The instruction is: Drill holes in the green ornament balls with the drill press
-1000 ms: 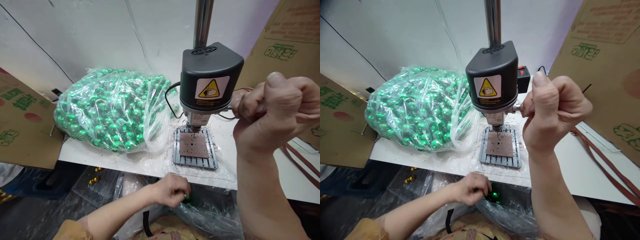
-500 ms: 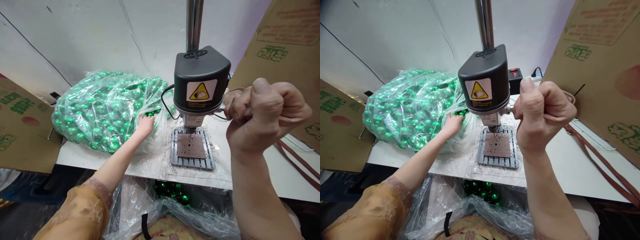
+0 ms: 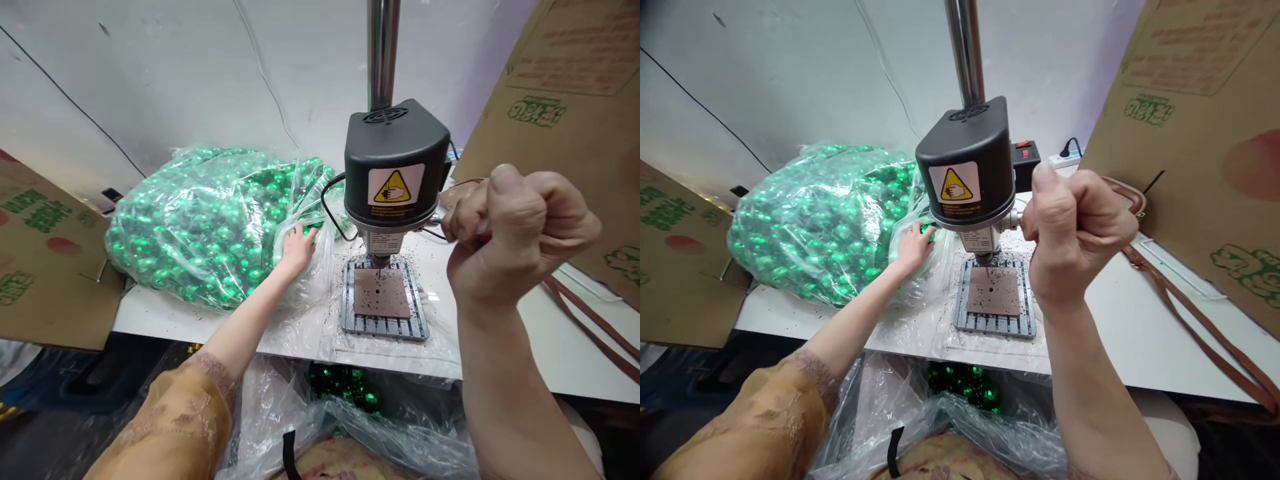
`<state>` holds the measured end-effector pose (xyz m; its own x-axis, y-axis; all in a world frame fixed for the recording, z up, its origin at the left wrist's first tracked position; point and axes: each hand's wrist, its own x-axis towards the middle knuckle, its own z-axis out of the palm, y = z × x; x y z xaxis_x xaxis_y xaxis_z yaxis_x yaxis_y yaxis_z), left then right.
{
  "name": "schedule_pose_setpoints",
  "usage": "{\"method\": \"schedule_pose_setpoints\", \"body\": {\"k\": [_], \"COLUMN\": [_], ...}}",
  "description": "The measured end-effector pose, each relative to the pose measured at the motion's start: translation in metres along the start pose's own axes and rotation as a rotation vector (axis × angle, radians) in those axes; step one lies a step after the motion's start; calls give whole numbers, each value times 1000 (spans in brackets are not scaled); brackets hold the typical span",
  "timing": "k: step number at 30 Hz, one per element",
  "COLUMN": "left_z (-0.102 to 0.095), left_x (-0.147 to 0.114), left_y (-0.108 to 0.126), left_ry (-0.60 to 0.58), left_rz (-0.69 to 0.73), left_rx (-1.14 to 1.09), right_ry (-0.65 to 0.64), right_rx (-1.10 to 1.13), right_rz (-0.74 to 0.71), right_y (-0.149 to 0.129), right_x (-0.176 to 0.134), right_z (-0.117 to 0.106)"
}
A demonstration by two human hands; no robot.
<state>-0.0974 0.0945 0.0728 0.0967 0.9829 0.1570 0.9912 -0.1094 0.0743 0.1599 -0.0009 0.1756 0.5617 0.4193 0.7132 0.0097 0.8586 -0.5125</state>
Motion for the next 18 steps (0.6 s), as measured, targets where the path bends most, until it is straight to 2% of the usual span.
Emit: {"method": "schedule_pose_setpoints", "body": {"k": [2, 3, 6, 8, 10, 13, 18], "left_z": [-5, -7, -7, -3, 2, 11, 21], "left_x": [-7, -12, -34, -49, -62, -74, -78], "left_y": [8, 13, 31, 43, 53, 63, 68], "left_ry": [65, 46, -139, -252, -353, -480, -522], "left_rz": [-46, -72, -180, -243, -283, -354, -514], "left_rx": [-340, -587, -1450, -1810, -1958, -2023, -2121], "right_ry": [-11, -16, -13, -5, -5, -15, -38], "right_rx": [3, 5, 13, 16, 23, 29, 32], "right_rz": [-2, -5, -24, -26, -28, -38, -36], "right_y": [0, 0, 0, 0, 1, 2, 3], "right_x": [0, -1, -1, -1, -1, 0, 0], "right_z": [0, 0, 1, 1, 1, 0, -2]}}
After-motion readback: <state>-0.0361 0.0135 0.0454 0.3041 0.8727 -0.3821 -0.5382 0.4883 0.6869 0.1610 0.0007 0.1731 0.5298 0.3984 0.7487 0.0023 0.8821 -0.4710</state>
